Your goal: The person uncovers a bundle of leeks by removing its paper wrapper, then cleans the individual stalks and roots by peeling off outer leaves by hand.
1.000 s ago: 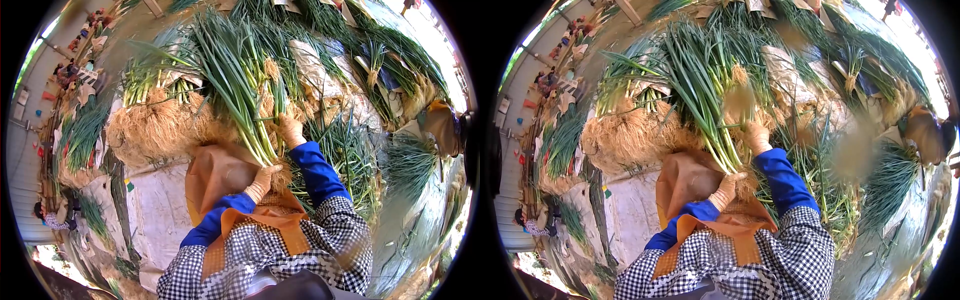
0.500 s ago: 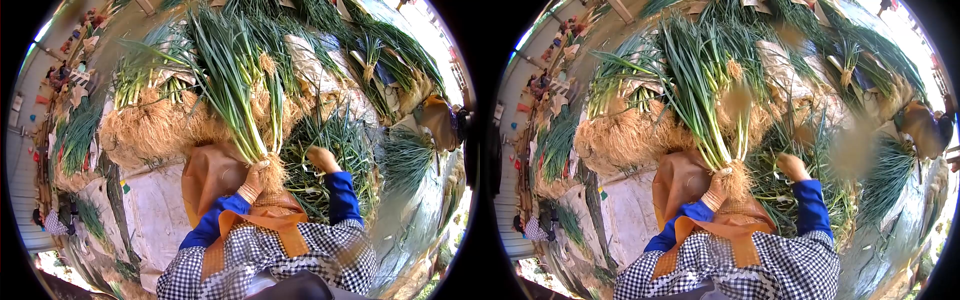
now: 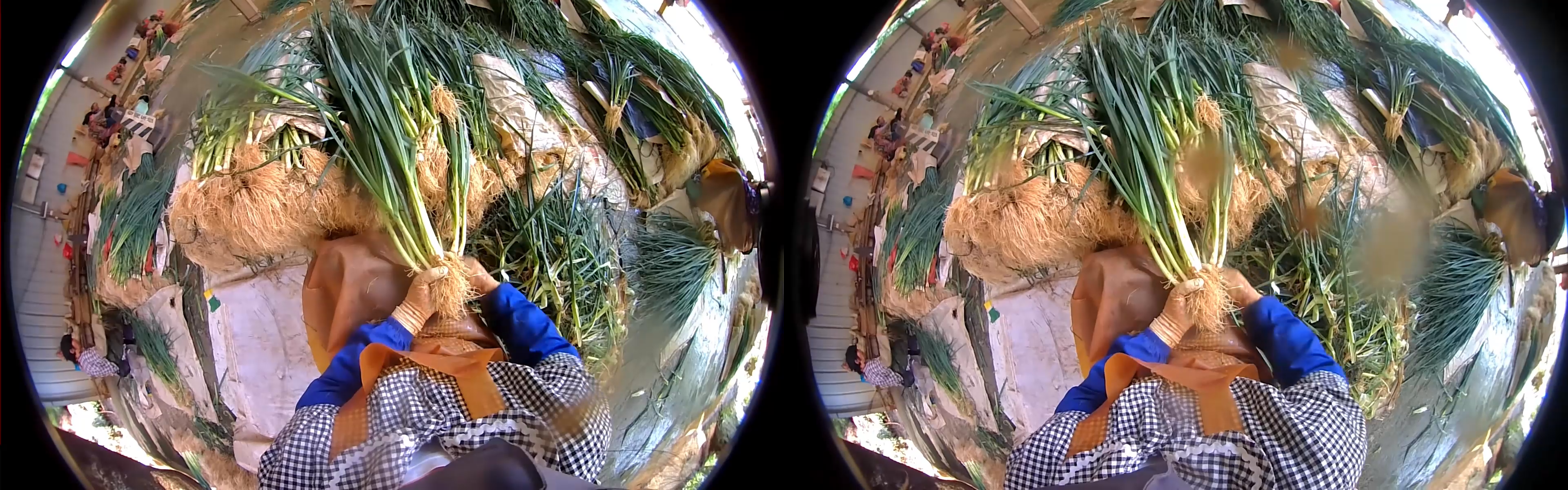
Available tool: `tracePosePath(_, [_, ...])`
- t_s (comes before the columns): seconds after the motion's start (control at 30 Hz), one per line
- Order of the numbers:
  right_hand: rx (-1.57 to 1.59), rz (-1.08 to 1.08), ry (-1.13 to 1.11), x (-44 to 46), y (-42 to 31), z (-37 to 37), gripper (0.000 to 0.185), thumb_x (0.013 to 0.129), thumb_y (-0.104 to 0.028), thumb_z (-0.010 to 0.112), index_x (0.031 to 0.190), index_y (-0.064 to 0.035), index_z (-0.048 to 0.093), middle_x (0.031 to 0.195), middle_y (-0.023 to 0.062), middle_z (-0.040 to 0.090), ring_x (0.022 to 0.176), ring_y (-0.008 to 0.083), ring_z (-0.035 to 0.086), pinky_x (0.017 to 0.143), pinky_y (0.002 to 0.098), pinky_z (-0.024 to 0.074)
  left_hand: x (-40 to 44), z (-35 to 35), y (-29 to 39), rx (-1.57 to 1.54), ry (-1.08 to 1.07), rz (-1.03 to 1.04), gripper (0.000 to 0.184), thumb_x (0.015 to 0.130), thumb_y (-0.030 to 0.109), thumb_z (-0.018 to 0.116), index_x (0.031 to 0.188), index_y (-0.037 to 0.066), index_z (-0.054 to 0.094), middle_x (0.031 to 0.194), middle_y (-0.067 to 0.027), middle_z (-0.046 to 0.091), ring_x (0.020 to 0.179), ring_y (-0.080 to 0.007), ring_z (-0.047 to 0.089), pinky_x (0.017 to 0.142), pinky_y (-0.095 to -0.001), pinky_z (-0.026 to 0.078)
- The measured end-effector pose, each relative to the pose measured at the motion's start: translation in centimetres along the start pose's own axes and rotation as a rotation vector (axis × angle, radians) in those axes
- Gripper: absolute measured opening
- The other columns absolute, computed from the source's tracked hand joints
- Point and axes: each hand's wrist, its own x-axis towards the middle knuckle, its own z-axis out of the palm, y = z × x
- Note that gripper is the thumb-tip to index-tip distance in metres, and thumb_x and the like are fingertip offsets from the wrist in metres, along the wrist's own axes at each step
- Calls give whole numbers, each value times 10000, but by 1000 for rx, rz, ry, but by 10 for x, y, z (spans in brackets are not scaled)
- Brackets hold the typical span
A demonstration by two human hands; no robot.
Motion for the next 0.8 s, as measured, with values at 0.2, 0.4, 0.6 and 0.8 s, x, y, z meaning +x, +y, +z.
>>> tracePosePath(0.2, [-1172, 610, 107, -15, -25, -65, 351, 866, -387, 491, 887, -62, 623, 883, 119, 656, 816, 277, 636, 685, 367, 499, 6, 6, -3, 95, -55, 25, 317, 741, 65, 568, 1048, -3, 534, 867, -84, 600, 745, -198, 600, 709, -316, 528])
tracePosePath(0.4, [-1374, 404, 18, 81, -137, -30, 378, 784, -484, 607, 741, -112, 558, 575, 14, 563, 501, 113, 550, 469, 268, 472, 21, -15, -24, 372, 206, 133, 283, 758, -18, 568, 1038, 25, 568, 929, -53, 600, 794, -183, 601, 738, -299, 510])
tracePosePath(0.6, [-1522, 216, -199, 91, -117, -16, 193, 779, -249, 559, 841, -127, 696, 817, 50, 680, 772, 208, 661, 614, 330, 510, 15, -1, -14, 252, 200, -24, 248, 746, -27, 612, 985, 28, 581, 828, -67, 624, 753, -207, 620, 703, -294, 521])
tracePosePath(0.8, [-305, 113, 205, -5, -138, -29, 279, 853, -232, 523, 659, -41, 581, 503, 12, 518, 454, 168, 528, 423, 307, 412, 8, 3, -5, 183, 176, 30, 214, 741, 26, 599, 953, 9, 577, 810, -73, 619, 747, -203, 616, 704, -325, 523])
